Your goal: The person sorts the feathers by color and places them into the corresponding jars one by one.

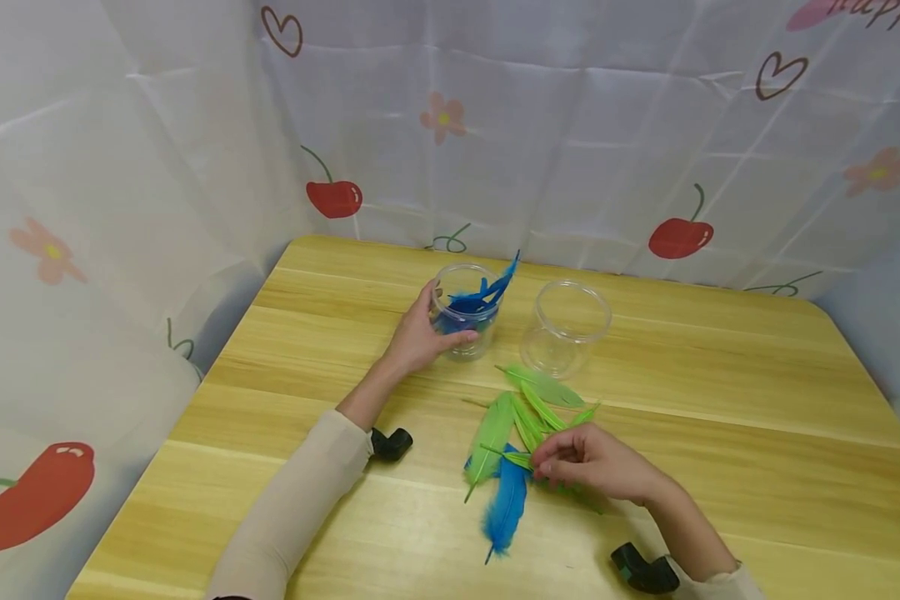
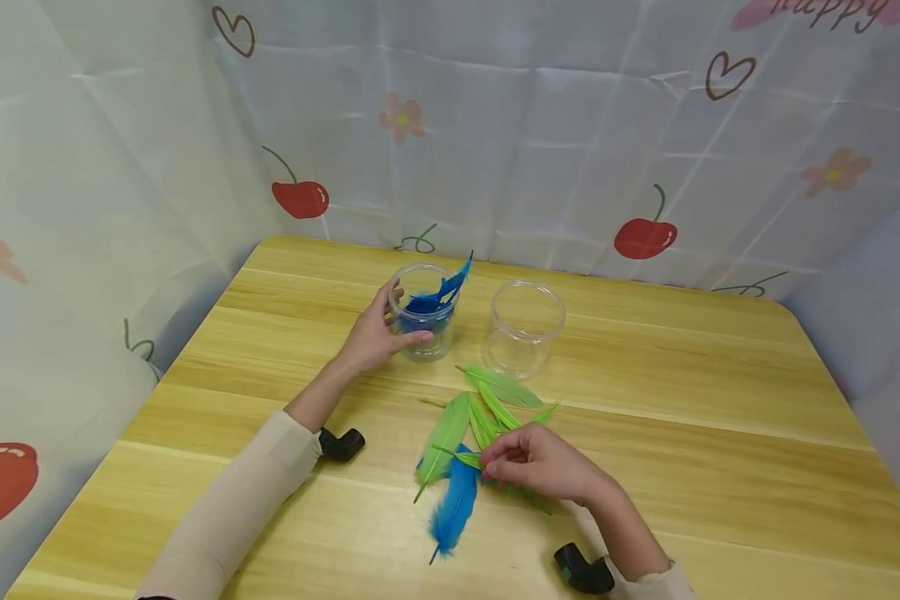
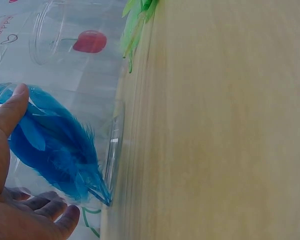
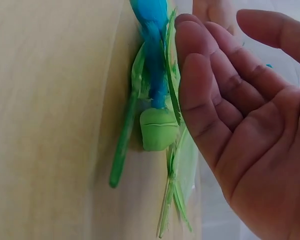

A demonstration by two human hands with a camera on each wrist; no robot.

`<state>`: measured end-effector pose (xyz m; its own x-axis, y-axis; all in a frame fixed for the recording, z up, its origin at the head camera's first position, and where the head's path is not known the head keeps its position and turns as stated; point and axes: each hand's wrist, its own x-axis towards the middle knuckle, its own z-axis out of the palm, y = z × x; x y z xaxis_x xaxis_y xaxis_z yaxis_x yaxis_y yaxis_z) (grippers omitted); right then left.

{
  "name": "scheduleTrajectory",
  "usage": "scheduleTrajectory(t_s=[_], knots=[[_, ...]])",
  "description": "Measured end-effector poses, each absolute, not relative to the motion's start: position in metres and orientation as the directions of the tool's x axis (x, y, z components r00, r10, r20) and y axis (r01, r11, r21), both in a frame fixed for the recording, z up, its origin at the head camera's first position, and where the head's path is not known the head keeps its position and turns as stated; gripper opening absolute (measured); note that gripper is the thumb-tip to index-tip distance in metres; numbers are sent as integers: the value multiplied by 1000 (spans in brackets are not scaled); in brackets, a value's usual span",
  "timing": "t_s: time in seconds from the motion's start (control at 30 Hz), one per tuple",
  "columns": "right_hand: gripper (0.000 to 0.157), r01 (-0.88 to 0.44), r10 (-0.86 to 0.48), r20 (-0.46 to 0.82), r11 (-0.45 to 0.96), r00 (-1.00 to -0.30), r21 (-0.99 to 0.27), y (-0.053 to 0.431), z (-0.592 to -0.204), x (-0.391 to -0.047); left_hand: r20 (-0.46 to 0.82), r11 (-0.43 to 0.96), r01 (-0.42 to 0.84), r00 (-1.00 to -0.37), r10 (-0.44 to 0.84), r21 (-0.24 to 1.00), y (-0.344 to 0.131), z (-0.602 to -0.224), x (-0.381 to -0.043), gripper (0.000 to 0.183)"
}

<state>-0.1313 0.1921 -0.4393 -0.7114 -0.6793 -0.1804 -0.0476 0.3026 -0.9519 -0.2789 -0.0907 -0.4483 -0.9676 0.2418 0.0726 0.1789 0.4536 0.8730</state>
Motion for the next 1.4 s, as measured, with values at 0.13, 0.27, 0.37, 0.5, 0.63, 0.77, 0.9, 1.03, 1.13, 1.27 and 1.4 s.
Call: scheduleTrajectory(t_s=[0.13,0.27,0.37,0.5,0.63,0.77,0.9,1.03,1.13,1.27,1.4], knots=[[24,-92,-690,-182,340,-701,-936,191,-440,-131,71,450,175,-969,239,876,-91,-447,-279,112],[23,-107,-659,-207,404,-723,-909,188,-439,-131,72,441,175,-968,240,880,-91,-447,-279,111],[24,-109,-635,-214,431,-743,-896,187,-438,-132,74,434,177,-967,244,883,-91,-447,-279,110],[25,-135,-615,-202,457,-762,-879,183,-437,-133,75,434,178,-967,245,883,-91,-447,-279,110],[27,-164,-603,-189,482,-775,-861,180,-437,-135,76,433,179,-967,243,884,-90,-447,-279,110],[26,-204,-584,-178,528,-792,-825,175,-437,-136,77,434,179,-967,241,883,-90,-447,-279,109],[25,-246,-578,-163,564,-800,-789,170,-438,-136,78,432,179,-967,241,884,-90,-447,-280,109],[23,-292,-579,-131,578,-805,-762,163,-440,-136,74,430,176,-967,242,886,-90,-448,-280,110],[23,-320,-567,-107,599,-816,-734,157,-442,-136,72,431,173,-968,241,886,-90,-447,-280,110],[24,-347,-541,-83,643,-837,-682,146,-445,-135,70,432,170,-969,238,886,-91,-447,-279,110],[28,-369,-511,-65,698,-857,-614,137,-446,-133,66,432,168,-968,241,886,-91,-446,-278,110]])
